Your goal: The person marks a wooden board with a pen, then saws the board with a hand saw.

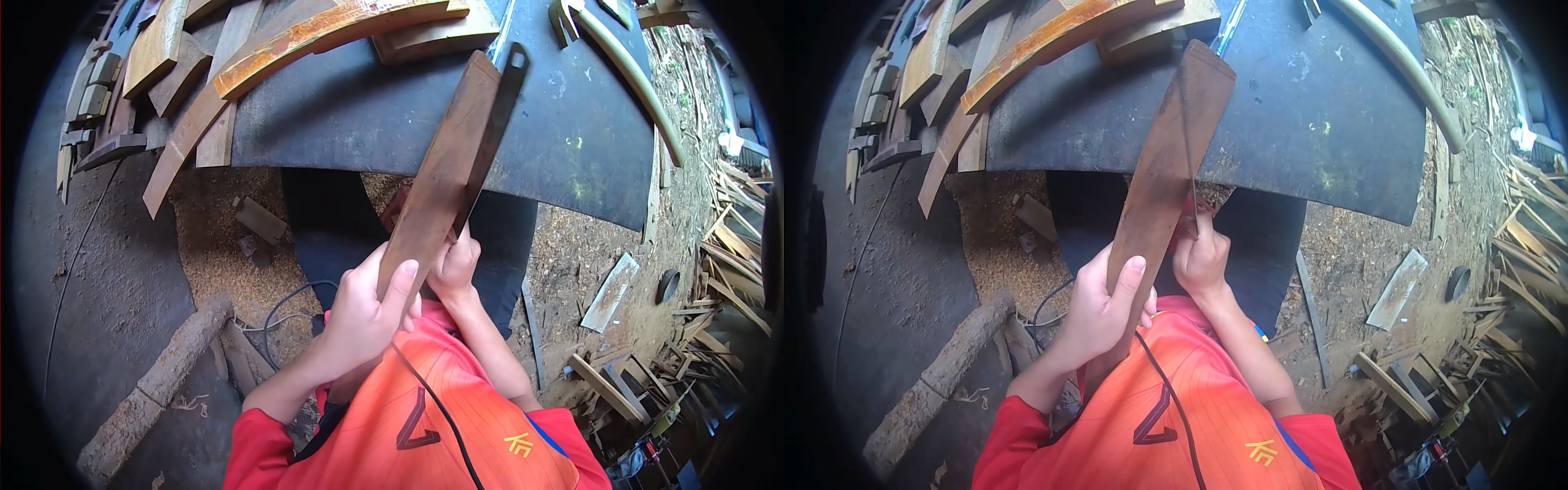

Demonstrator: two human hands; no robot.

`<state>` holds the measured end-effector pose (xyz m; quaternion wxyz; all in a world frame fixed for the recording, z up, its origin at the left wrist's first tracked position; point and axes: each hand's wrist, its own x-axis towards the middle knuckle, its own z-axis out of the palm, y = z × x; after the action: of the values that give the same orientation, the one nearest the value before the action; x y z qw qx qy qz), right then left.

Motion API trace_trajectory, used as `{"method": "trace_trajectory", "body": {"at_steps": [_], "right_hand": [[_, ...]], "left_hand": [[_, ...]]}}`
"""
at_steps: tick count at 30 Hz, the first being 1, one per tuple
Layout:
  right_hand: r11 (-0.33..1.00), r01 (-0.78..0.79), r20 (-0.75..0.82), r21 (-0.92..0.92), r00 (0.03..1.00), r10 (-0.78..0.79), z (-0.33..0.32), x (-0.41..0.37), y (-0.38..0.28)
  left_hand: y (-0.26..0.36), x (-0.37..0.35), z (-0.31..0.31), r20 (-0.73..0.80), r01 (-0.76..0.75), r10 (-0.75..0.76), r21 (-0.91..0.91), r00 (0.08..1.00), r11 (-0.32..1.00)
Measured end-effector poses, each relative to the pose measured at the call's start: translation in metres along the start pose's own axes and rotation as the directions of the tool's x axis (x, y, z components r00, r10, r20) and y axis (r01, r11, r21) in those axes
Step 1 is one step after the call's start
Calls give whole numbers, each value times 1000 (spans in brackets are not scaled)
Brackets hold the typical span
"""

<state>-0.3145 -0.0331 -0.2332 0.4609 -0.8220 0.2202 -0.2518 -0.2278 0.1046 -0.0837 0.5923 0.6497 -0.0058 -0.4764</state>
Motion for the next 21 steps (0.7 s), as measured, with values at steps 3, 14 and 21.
{"method": "trace_trajectory", "body": {"at_steps": [3,14,21], "right_hand": [[999,51,9,-9,999,-51,1,-4,11],[960,-239,143,148,965,218,-14,-6,2],[901,-272,165,339,960,228,-8,-13,10]], "left_hand": [[6,12,-20,203,50,-44,-28,978,998],[-2,72,-33,553,127,91,-342,828,931],[8,77,-28,446,-20,109,-199,888,980]]}}
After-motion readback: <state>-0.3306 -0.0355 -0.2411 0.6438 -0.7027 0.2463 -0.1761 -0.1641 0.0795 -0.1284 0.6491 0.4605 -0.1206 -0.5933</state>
